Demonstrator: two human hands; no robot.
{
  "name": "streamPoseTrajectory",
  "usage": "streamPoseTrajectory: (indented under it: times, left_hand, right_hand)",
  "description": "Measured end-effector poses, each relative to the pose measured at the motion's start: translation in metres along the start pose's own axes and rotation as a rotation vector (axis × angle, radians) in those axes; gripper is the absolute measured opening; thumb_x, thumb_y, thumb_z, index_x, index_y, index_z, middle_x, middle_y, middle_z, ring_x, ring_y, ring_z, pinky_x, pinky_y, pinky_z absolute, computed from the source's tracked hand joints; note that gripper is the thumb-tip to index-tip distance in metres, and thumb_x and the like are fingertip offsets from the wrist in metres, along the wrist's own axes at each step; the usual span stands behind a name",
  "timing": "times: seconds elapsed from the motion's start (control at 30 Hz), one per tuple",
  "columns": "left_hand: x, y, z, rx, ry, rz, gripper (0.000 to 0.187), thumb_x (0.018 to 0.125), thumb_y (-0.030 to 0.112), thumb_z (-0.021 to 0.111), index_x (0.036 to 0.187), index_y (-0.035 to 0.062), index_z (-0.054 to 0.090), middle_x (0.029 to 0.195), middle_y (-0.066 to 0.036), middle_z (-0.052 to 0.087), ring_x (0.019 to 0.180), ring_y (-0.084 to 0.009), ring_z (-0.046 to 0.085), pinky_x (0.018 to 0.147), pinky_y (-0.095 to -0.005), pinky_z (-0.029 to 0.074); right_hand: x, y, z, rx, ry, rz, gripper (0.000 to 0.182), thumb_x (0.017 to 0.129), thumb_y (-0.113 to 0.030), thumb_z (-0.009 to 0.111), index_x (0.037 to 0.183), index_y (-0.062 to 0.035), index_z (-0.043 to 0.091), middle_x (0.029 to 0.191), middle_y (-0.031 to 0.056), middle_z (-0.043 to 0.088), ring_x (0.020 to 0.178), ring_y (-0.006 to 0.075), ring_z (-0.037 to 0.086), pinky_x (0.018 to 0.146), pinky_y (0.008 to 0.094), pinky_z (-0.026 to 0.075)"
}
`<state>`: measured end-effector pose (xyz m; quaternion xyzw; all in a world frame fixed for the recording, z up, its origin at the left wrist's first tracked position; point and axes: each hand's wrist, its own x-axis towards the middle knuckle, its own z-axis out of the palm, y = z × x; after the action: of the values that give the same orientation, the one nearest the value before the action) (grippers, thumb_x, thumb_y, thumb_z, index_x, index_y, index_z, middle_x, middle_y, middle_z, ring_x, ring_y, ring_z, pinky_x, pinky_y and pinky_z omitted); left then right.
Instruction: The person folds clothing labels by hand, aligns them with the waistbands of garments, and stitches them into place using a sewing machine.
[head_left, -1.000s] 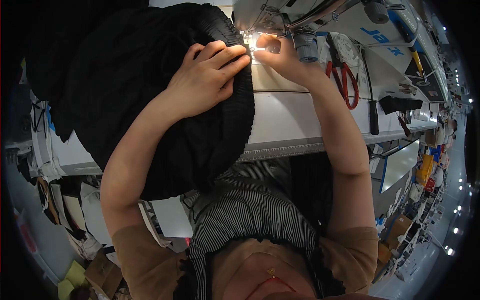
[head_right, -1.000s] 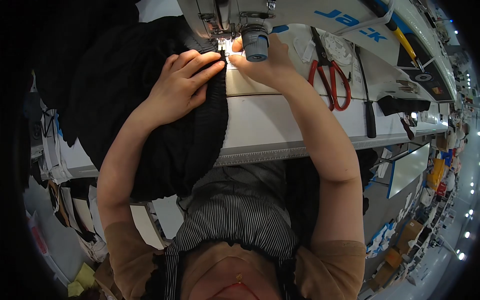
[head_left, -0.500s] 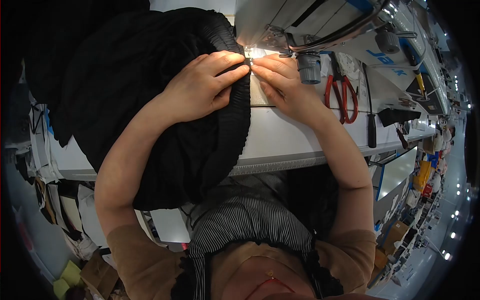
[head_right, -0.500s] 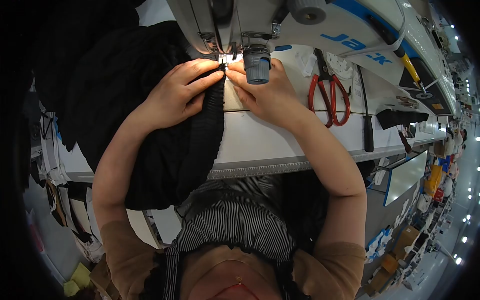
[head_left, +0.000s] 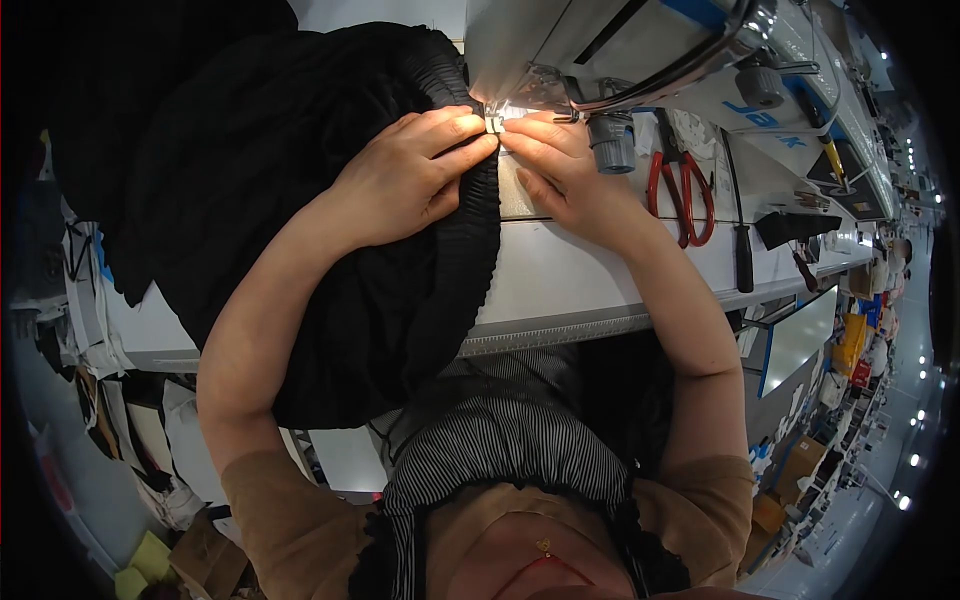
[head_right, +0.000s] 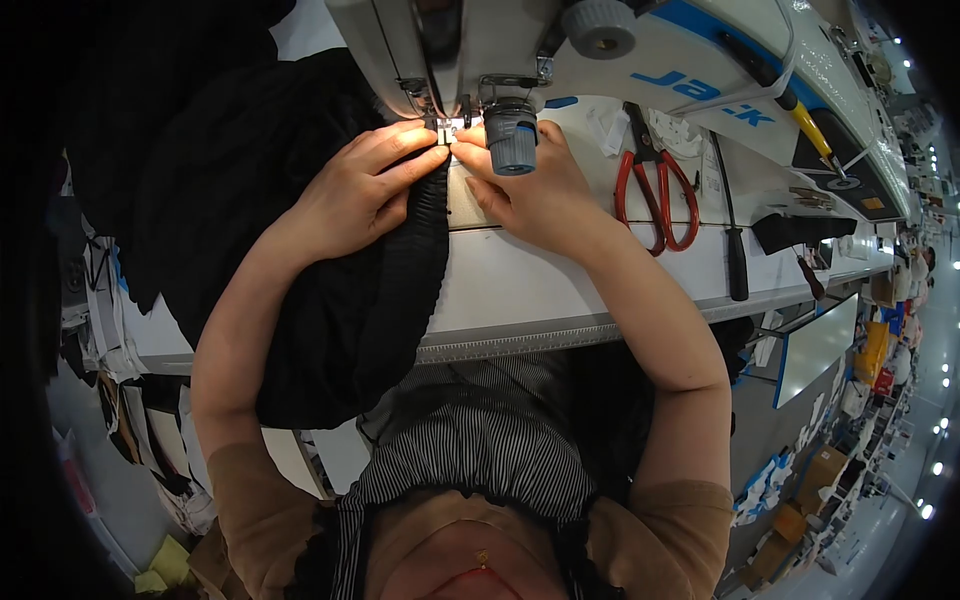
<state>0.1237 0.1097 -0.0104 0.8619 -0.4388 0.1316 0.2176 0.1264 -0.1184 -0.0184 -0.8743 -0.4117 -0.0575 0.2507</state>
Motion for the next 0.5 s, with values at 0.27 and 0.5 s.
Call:
streamPoseTrajectory:
  times: [0.27,0.5]
  left_hand:
    - [0.002,-0.007,-0.002,-0.04,-0.017,-0.05,0.043,0.07,0.0,0.058,0.111,0.0132,0.056,0.12,-0.01,0.046,0.113,-0.0277,0.044,0.094,-0.0361,0.039]
    - [-0.003,-0.003,0.0,-0.026,0.022,-0.008,0.037,0.069,0.006,0.063,0.105,0.0124,0.058,0.118,-0.011,0.049,0.113,-0.0278,0.045,0.093,-0.0373,0.04]
  right_hand:
    - [0.015,0.006,-0.011,0.4,0.208,0.273,0.018,0.076,-0.006,0.053,0.089,-0.0051,0.066,0.083,0.0121,0.064,0.078,0.0254,0.062,0.072,0.0331,0.046]
    - [0.0,-0.023,-0.018,0.286,0.2,0.225,0.023,0.079,-0.014,0.055,0.099,-0.0036,0.061,0.1,0.0108,0.06,0.094,0.0248,0.056,0.081,0.034,0.044]
